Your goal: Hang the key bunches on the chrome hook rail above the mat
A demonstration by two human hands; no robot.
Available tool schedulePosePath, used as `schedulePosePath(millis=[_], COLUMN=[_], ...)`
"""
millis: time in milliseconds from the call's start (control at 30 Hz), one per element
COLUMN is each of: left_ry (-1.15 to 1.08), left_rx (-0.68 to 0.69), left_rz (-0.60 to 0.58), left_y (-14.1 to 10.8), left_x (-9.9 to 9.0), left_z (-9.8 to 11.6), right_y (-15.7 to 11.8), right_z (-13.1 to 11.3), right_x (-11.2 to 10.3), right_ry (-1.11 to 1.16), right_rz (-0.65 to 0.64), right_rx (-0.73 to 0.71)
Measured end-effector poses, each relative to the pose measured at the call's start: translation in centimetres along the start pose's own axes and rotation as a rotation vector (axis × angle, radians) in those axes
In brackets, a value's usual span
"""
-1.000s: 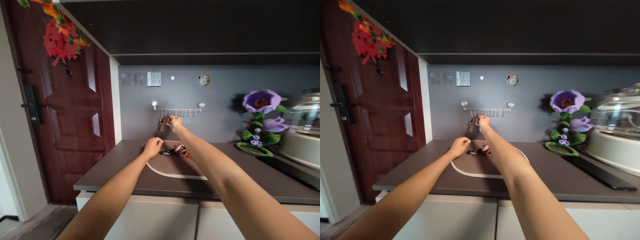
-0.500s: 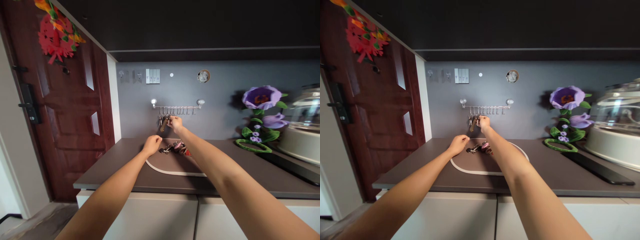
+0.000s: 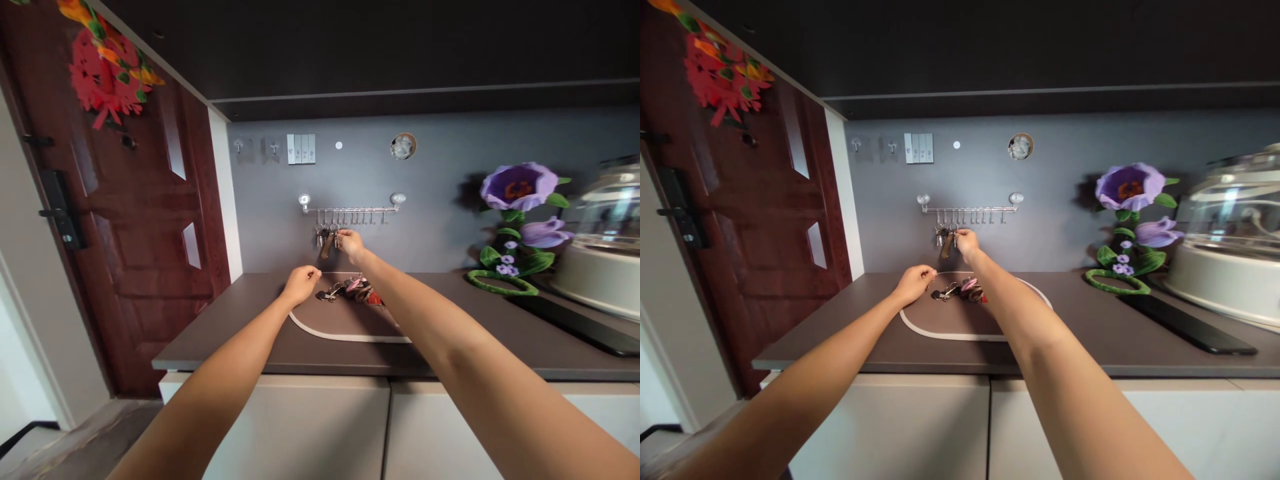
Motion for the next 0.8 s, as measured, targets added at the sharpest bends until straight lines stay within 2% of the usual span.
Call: schedulePosePath(millis=[167, 467, 667, 800], left_ry=[-0.062, -0.09, -0.1, -0.1], left_rx=[-0.034, 0.021, 0.039, 0.061], left_rz=[-0.034, -0.147, -0.214, -0.266], left_y=[0.0, -0.4, -0.5, -0.6], left_x=[0.1, 0.1, 0.0, -0.1], left_z=[-0.4, -0.3, -0.6, -0.9], right_y=[-0.8, -5.0, -8.1, -9.7], right_z=[-0.5, -1.2, 0.2, 1.6], right_x=[-0.5, -0.8, -1.3, -2.2], right_ry=[-0.199, -0.269, -0.405, -0.562], right_rz=[0.042, -0.063, -0.12, -0.173], right_rx=[-0.06, -0.121, -0.187, -0.291])
Point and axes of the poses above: each hand's wrist, its own y-axis towards the middle knuckle, its own x-axis out of the palm, z = x × y, the point moved 2 cm from there along y, towards the middle knuckle, and after that the axes turned 8 degrees about x, right-handed, at the moved point
